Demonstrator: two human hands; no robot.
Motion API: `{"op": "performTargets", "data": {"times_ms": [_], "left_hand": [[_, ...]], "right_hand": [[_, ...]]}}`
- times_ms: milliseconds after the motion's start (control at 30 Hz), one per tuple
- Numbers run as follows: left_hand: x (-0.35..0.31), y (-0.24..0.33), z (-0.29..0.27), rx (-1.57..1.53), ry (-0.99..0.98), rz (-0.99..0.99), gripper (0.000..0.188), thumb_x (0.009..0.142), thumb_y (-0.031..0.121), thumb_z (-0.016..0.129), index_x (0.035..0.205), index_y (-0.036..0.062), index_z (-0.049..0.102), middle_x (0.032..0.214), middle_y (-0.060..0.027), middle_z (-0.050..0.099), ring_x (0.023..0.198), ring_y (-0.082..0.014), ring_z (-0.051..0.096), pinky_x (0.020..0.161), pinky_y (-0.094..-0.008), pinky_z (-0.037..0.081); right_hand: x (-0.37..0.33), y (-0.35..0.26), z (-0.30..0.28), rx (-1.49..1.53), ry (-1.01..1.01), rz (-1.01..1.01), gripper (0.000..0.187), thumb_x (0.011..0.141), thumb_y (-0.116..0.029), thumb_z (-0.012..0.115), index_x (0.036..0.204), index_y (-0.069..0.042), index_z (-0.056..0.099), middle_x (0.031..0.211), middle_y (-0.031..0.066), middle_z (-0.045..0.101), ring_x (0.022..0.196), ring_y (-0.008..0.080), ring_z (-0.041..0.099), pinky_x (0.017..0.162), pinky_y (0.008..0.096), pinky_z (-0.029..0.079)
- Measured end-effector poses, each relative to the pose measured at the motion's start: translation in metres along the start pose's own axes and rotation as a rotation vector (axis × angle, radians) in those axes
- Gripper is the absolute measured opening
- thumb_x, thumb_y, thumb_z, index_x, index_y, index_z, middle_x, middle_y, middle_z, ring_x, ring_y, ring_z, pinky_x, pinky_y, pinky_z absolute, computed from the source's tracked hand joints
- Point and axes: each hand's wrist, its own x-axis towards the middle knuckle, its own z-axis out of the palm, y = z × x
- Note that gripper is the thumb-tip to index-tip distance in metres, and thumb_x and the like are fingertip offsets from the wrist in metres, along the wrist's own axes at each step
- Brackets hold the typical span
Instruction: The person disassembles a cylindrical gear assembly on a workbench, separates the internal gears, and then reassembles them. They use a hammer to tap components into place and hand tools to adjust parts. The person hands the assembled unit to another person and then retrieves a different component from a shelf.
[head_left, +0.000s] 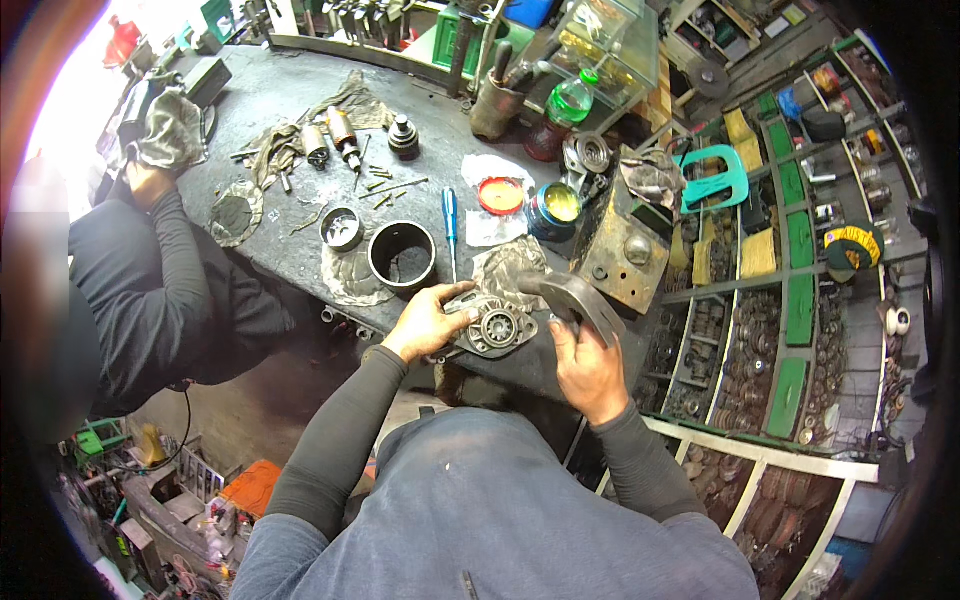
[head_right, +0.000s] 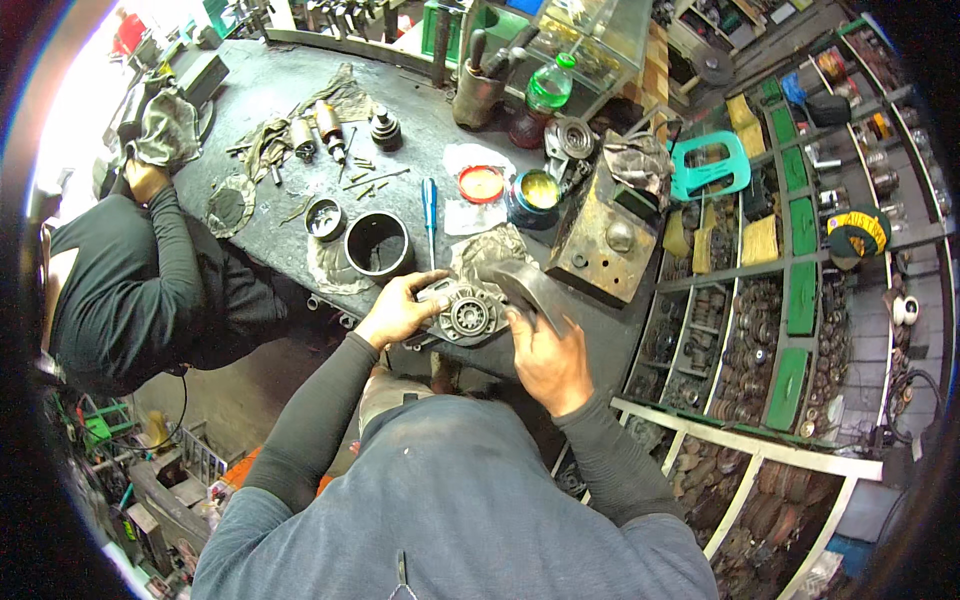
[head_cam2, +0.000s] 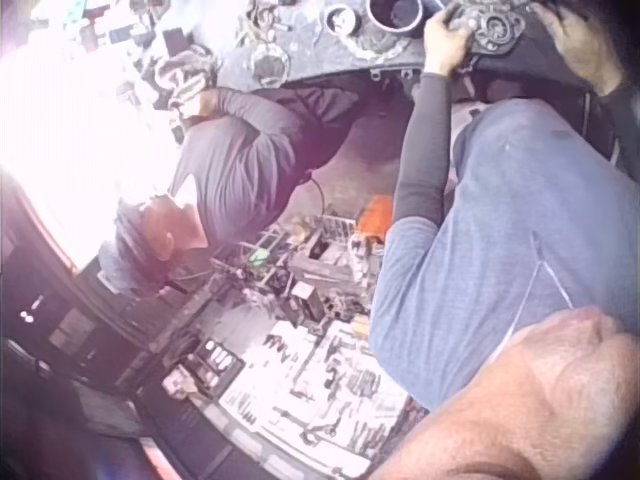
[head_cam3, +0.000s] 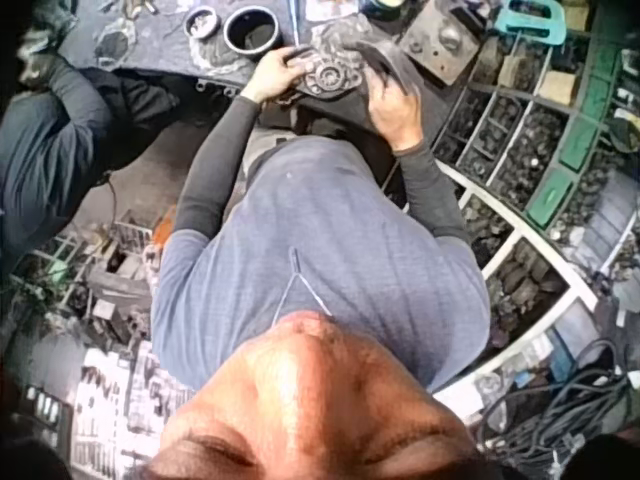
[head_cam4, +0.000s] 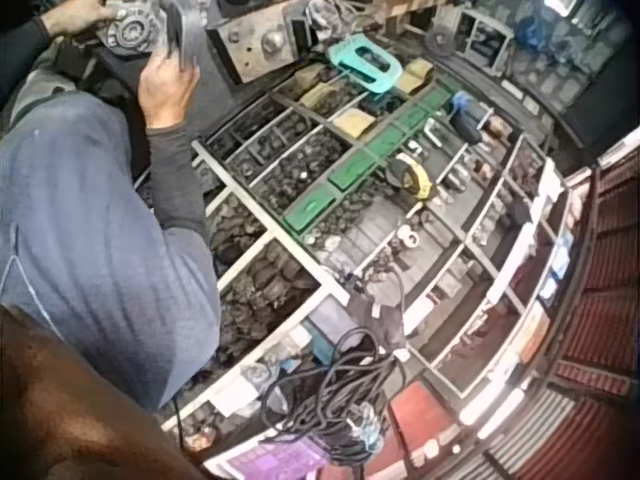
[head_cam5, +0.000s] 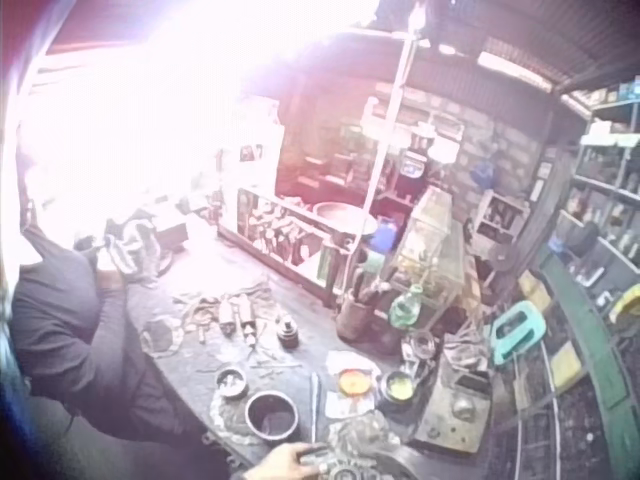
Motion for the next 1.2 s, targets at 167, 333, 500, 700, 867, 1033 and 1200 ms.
{"op": "performTargets", "data": {"times_ms": [167,333,500,700,867,1033,1200], "left_hand": [[0.003,-0.003,0.005,0.082,0.012,-0.014,0.059,0.094,0.022,0.086,0.146,-0.0006,0.069,0.124,-0.0176,0.079,0.111,-0.0178,0.073,0.102,-0.0353,0.056],[0.003,-0.004,0.004,-0.035,-0.002,0.01,0.058,0.098,0.015,0.084,0.149,-0.0032,0.065,0.13,-0.0163,0.077,0.112,-0.0177,0.072,0.101,-0.0341,0.057],[0.009,-0.01,0.002,-0.012,-0.017,0.004,0.061,0.098,0.019,0.085,0.15,-0.0059,0.063,0.132,-0.018,0.077,0.113,-0.0182,0.072,0.101,-0.0343,0.057],[0.003,-0.01,0.001,-0.047,-0.037,-0.039,0.061,0.099,0.014,0.081,0.153,-0.0052,0.06,0.134,-0.0156,0.076,0.119,-0.0182,0.07,0.108,-0.0365,0.055],[0.002,0.003,-0.003,0.068,-0.037,-0.035,0.068,0.097,0.024,0.085,0.154,-0.0053,0.06,0.134,-0.0165,0.076,0.12,-0.0203,0.07,0.108,-0.0368,0.055],[0.013,-0.002,-0.003,0.024,-0.02,0.026,0.065,0.097,0.021,0.085,0.152,-0.0045,0.061,0.137,-0.0165,0.075,0.123,-0.0198,0.069,0.11,-0.0369,0.054],[-0.001,0.006,0.001,0.052,-0.009,-0.017,0.063,0.097,0.02,0.084,0.151,-0.0052,0.062,0.136,-0.0165,0.075,0.122,-0.0206,0.07,0.11,-0.0369,0.054]], "right_hand": [[-0.008,0.036,0.017,-0.226,-0.399,0.109,0.027,0.107,-0.025,0.068,0.111,0.0,0.077,0.094,0.0252,0.077,0.079,0.0468,0.073,0.073,0.0546,0.06],[-0.014,0.004,-0.003,0.006,-0.053,0.095,0.026,0.107,-0.025,0.068,0.113,-0.001,0.076,0.094,0.0253,0.076,0.081,0.0467,0.073,0.071,0.0531,0.061],[-0.037,0.041,0.008,-0.131,-0.309,0.199,0.021,0.106,-0.025,0.069,0.112,-0.005,0.076,0.093,0.0228,0.077,0.077,0.0475,0.073,0.065,0.0563,0.059],[-0.071,0.013,0.009,-0.008,-0.239,0.186,0.02,0.105,-0.025,0.07,0.116,-0.009,0.071,0.089,0.0195,0.075,0.077,0.0442,0.075,0.064,0.0545,0.06],[-0.06,0.002,-0.004,0.033,-0.308,0.154,0.024,0.104,-0.024,0.071,0.121,-0.009,0.066,0.091,0.0188,0.076,0.081,0.0449,0.075,0.068,0.0529,0.062],[-0.069,0.001,0.005,0.04,-0.338,0.186,0.019,0.101,-0.019,0.076,0.114,-0.006,0.072,0.092,0.0185,0.076,0.077,0.0434,0.074,0.066,0.0485,0.06],[-0.06,-0.012,-0.006,0.041,-0.321,0.105,0.019,0.101,-0.018,0.076,0.114,-0.005,0.072,0.091,0.0179,0.075,0.076,0.0426,0.074,0.066,0.0482,0.061]]}}
